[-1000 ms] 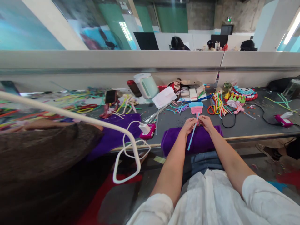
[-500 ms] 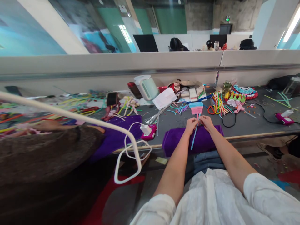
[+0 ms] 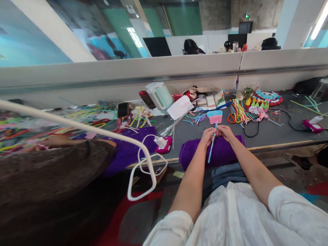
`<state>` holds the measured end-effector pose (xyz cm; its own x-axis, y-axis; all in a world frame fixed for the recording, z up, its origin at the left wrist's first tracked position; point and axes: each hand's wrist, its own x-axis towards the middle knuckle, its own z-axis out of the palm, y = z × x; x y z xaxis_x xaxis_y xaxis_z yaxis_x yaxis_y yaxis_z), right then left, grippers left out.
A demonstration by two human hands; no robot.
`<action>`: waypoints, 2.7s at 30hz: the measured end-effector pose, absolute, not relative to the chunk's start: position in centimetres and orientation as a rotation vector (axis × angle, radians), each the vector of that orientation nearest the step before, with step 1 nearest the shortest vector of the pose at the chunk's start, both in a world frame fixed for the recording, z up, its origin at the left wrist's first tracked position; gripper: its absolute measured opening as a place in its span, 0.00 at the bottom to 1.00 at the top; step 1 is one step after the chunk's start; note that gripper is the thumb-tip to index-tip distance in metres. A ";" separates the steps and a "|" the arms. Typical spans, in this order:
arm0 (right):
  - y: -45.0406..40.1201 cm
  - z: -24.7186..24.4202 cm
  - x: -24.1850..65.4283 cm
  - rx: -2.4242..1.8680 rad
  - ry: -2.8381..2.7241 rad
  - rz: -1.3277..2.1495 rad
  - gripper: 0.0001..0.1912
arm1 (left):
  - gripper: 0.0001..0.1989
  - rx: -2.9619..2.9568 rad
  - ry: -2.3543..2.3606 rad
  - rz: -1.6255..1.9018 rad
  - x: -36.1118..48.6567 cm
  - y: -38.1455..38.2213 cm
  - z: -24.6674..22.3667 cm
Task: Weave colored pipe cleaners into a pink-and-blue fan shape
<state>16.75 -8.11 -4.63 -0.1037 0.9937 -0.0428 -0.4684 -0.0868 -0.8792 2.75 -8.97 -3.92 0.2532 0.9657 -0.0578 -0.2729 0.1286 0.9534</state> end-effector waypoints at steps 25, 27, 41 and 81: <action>-8.5 -4.5 16.4 -0.871 -0.925 1.357 0.20 | 0.11 1.233 1.072 1.241 3.8 -9.4 -4.3; -8.5 -4.6 16.4 -0.886 -0.929 1.313 0.18 | 0.10 1.273 1.081 1.242 4.0 -9.6 -4.1; -8.5 -4.3 16.8 -0.841 -0.939 1.459 0.20 | 0.18 1.124 0.807 1.005 2.9 -9.3 -3.6; -8.4 -4.8 16.5 -0.882 -0.947 1.353 0.19 | 0.17 1.112 0.957 1.057 3.4 -9.4 -3.7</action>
<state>16.53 -8.36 -4.84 -0.0091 0.9991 0.0412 -0.3812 0.0346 -0.9239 3.35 -9.45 -3.69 0.2324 0.9701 -0.0705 -0.1663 0.1111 0.9798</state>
